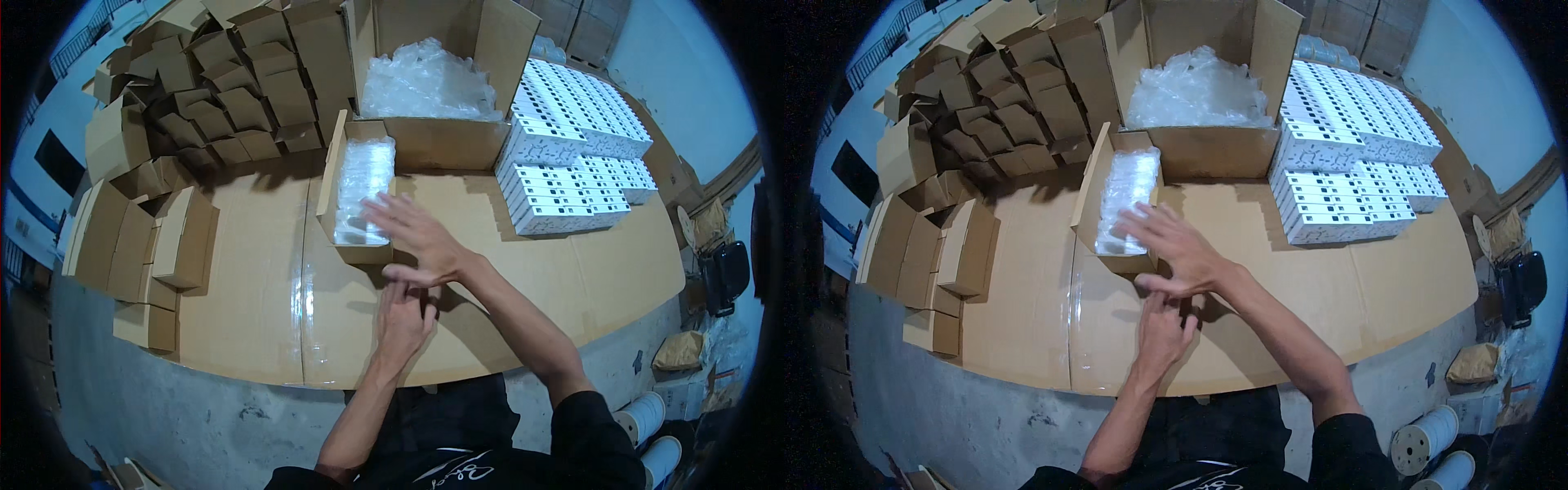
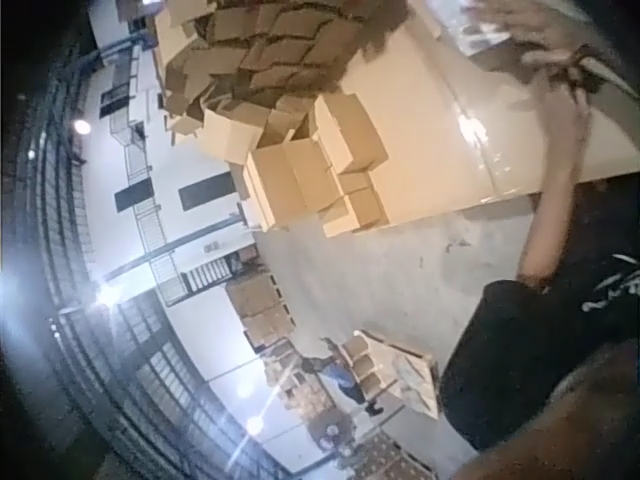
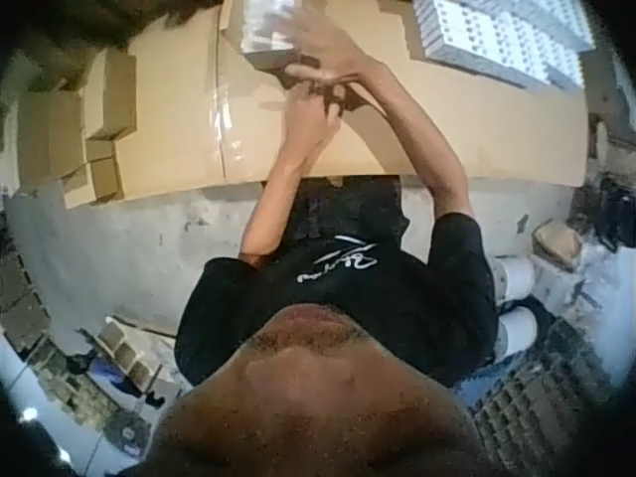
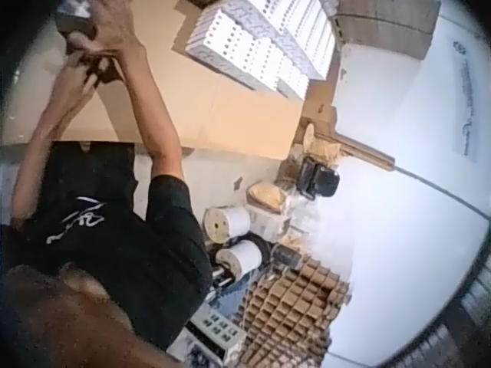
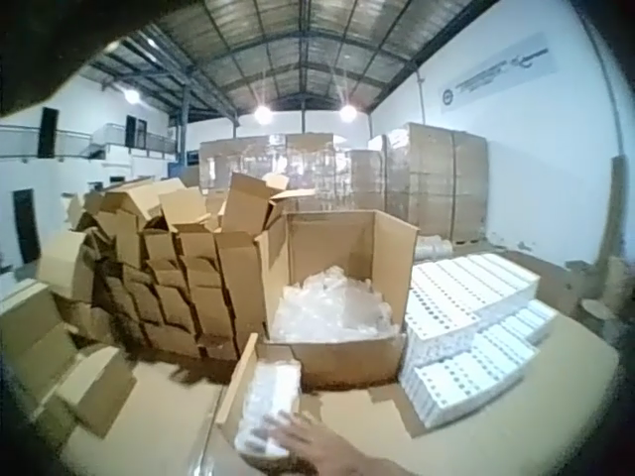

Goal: Packaging white product boxes into plastic bags and larger cardboard boxes.

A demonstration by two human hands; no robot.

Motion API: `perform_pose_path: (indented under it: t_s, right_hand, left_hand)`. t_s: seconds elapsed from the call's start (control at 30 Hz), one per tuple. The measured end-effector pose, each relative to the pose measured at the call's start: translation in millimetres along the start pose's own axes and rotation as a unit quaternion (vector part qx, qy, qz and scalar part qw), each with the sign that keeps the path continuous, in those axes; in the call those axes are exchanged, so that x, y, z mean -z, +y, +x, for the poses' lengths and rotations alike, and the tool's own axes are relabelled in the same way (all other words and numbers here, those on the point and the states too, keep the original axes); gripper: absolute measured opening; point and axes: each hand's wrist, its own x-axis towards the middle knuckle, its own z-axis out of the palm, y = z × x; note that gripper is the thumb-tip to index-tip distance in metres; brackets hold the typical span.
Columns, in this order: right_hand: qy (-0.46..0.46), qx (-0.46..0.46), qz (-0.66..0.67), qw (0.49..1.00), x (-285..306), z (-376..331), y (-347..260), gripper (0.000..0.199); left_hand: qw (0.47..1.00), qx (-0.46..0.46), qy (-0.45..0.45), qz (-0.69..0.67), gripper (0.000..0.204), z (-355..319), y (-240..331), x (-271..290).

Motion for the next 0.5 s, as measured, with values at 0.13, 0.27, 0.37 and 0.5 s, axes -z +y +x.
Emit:
perform_pose_path:
  t_s: [0.13,0.27,0.37,0.5]
  right_hand:
    - [0.245,-0.133,0.152,0.948,26,-55,-15,0.069]
    - [0.264,-0.237,0.172,0.919,28,-118,-40,0.062]
    - [0.247,-0.298,0.193,0.902,26,-153,-62,0.057]
    - [0.262,-0.343,0.206,0.878,11,-186,-81,0.052]
  left_hand:
    - [0.962,0.136,0.108,-0.209,0.065,4,-3,7]
    - [0.919,0.188,0.305,-0.163,0.108,26,-7,17]
    - [0.906,0.194,0.347,-0.147,0.121,57,-13,9]
    - [0.88,0.15,0.406,-0.198,0.118,82,-21,4]
